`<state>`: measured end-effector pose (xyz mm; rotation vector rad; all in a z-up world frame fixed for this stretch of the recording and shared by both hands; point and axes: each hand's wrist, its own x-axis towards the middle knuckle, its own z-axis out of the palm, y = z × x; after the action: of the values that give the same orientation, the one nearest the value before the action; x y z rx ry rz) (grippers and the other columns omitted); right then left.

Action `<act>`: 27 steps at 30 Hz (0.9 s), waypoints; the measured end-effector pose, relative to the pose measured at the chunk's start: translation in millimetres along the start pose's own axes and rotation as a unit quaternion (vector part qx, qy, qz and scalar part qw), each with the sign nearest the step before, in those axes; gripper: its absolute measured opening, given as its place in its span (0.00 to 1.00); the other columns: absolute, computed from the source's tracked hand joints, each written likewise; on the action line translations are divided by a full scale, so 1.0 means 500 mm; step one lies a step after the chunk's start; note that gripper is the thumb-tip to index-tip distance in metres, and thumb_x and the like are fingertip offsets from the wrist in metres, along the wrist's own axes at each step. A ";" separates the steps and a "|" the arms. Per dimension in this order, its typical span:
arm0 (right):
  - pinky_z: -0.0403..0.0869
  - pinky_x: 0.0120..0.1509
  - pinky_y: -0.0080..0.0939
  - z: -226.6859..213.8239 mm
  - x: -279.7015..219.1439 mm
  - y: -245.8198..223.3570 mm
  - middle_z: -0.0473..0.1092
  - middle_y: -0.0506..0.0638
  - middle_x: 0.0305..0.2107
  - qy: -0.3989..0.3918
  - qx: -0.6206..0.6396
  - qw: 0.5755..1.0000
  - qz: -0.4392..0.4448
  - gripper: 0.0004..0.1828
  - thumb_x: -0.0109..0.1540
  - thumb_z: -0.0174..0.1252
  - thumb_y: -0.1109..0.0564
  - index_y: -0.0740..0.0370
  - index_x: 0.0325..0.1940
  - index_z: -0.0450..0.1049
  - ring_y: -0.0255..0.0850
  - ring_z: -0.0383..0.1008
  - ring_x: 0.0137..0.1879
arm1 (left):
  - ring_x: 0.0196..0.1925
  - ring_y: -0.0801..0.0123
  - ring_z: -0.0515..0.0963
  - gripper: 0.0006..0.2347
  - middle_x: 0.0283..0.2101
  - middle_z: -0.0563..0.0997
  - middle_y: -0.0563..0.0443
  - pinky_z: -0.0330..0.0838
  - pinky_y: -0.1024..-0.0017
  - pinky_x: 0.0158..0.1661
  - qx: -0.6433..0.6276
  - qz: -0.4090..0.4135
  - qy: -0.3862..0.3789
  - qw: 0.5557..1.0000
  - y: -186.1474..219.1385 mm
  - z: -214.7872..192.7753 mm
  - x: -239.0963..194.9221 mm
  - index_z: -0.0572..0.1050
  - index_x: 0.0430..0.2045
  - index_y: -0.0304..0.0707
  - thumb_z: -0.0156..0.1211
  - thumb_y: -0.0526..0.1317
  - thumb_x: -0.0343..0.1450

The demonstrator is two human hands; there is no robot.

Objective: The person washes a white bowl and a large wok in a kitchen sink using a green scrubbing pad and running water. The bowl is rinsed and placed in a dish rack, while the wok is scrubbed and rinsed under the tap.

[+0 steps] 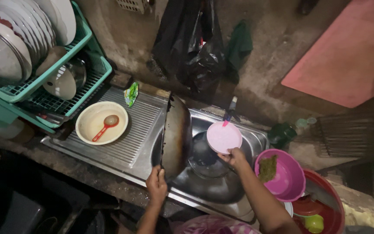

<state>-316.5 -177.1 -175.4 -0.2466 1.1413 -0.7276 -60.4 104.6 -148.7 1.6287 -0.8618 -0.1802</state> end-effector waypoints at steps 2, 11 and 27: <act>0.80 0.51 0.67 0.003 0.001 0.002 0.68 0.70 0.53 -0.005 -0.003 1.000 0.001 0.25 0.64 0.42 0.67 0.73 0.67 0.56 0.67 0.76 0.52 | 0.29 0.65 0.80 0.06 0.30 0.82 0.45 0.73 0.67 0.32 0.006 -0.032 -0.020 0.999 0.014 -0.009 0.010 0.77 0.40 0.32 0.58 0.35 0.73; 0.80 0.48 0.66 0.006 -0.018 -0.004 0.68 0.69 0.52 0.008 -0.046 0.997 -0.054 0.27 0.61 0.42 0.70 0.69 0.66 0.57 0.66 0.76 0.50 | 0.31 0.46 0.81 0.11 0.29 0.81 0.35 0.74 0.56 0.34 0.086 -0.044 -0.056 0.994 0.141 -0.004 0.117 0.77 0.41 0.34 0.62 0.40 0.69; 0.80 0.49 0.70 -0.003 0.001 0.001 0.66 0.67 0.52 0.006 0.014 1.000 -0.017 0.23 0.61 0.45 0.69 0.71 0.61 0.60 0.67 0.75 0.53 | 0.45 0.37 0.82 0.10 0.38 0.83 0.28 0.76 0.51 0.47 0.281 0.023 -0.199 0.938 0.135 0.259 0.437 0.82 0.31 0.29 0.65 0.41 0.67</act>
<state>-317.8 -176.7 -176.6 -0.2393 1.1396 -0.7762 -6.0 -131.8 -48.0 2.1426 -1.3493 -0.2520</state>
